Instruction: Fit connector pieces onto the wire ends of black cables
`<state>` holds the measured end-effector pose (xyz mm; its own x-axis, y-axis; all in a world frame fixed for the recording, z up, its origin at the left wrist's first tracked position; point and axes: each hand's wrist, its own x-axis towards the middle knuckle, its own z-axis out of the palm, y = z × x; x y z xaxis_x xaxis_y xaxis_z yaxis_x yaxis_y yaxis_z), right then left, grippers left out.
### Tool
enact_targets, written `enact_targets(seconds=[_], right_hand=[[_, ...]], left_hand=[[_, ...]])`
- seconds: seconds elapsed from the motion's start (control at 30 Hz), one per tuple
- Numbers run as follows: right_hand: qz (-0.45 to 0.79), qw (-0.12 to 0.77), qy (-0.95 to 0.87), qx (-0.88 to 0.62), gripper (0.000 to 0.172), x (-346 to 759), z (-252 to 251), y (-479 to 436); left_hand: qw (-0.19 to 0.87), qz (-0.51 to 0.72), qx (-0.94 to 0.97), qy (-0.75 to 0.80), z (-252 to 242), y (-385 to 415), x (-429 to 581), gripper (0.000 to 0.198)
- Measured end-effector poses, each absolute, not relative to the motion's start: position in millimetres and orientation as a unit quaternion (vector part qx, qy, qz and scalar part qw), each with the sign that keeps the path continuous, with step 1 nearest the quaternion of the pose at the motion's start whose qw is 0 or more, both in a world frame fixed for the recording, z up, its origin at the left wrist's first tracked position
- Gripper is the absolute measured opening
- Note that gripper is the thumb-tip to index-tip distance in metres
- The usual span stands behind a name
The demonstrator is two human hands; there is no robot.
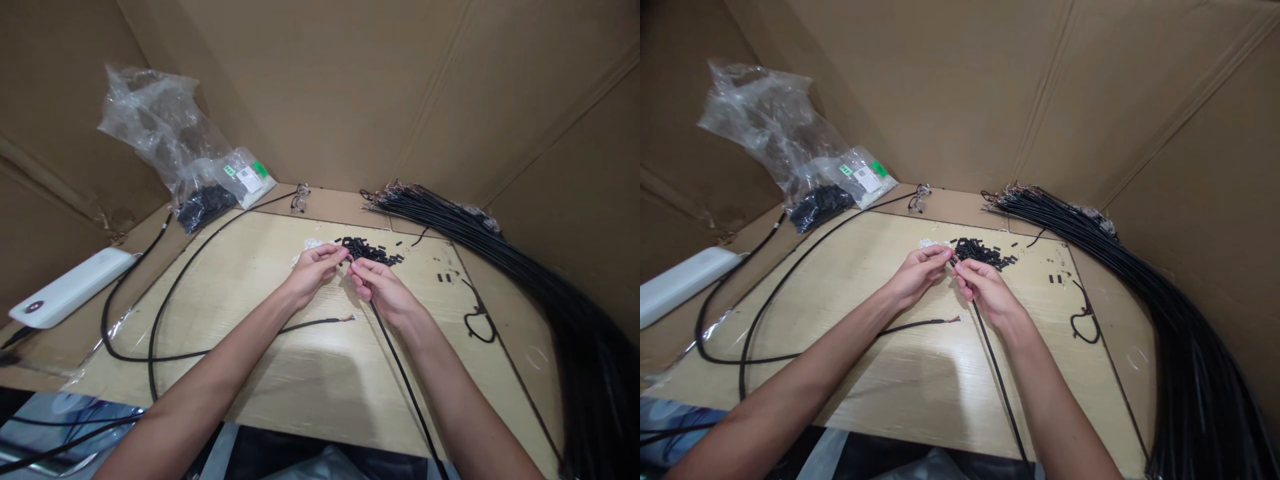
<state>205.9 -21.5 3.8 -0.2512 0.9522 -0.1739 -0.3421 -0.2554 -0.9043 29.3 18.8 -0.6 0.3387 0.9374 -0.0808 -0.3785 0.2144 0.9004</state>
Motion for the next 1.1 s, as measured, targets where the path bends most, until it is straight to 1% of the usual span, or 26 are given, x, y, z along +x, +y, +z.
enact_targets(seconds=[0.23, 0.37, 0.53, 0.67, 0.77, 0.83, 1.0, 1.1], right_hand=[[0.679, 0.485, -0.390, -0.389, 0.048, 200, 1, -22], [0.693, 0.478, -0.385, -0.378, 0.048, 201, 0, -21], [0.715, 0.472, -0.376, -0.353, 0.050, 200, 1, -21], [0.714, 0.480, -0.370, -0.350, 0.046, 198, 2, -21], [0.702, 0.492, -0.365, -0.363, 0.044, 196, 3, -22], [0.693, 0.497, -0.361, -0.378, 0.047, 194, 1, -22], [0.641, 0.521, -0.354, -0.439, 0.064, 192, -9, -17], [0.578, 0.550, -0.359, -0.483, 0.062, 194, -14, -15]], left_hand=[[0.668, 0.470, 0.460, 0.348, -3, 18, 30, 0.052], [0.653, 0.479, 0.479, 0.339, -1, 17, 30, 0.049], [0.669, 0.457, 0.487, 0.324, 1, 16, 27, 0.049], [0.695, 0.434, 0.471, 0.326, 2, 16, 26, 0.051], [0.716, 0.439, 0.426, 0.337, 1, 17, 28, 0.055], [0.721, 0.459, 0.390, 0.342, 0, 19, 28, 0.051], [0.710, 0.504, 0.345, 0.351, -2, 27, 28, 0.041], [0.699, 0.513, 0.340, 0.364, -5, 27, 30, 0.041]])
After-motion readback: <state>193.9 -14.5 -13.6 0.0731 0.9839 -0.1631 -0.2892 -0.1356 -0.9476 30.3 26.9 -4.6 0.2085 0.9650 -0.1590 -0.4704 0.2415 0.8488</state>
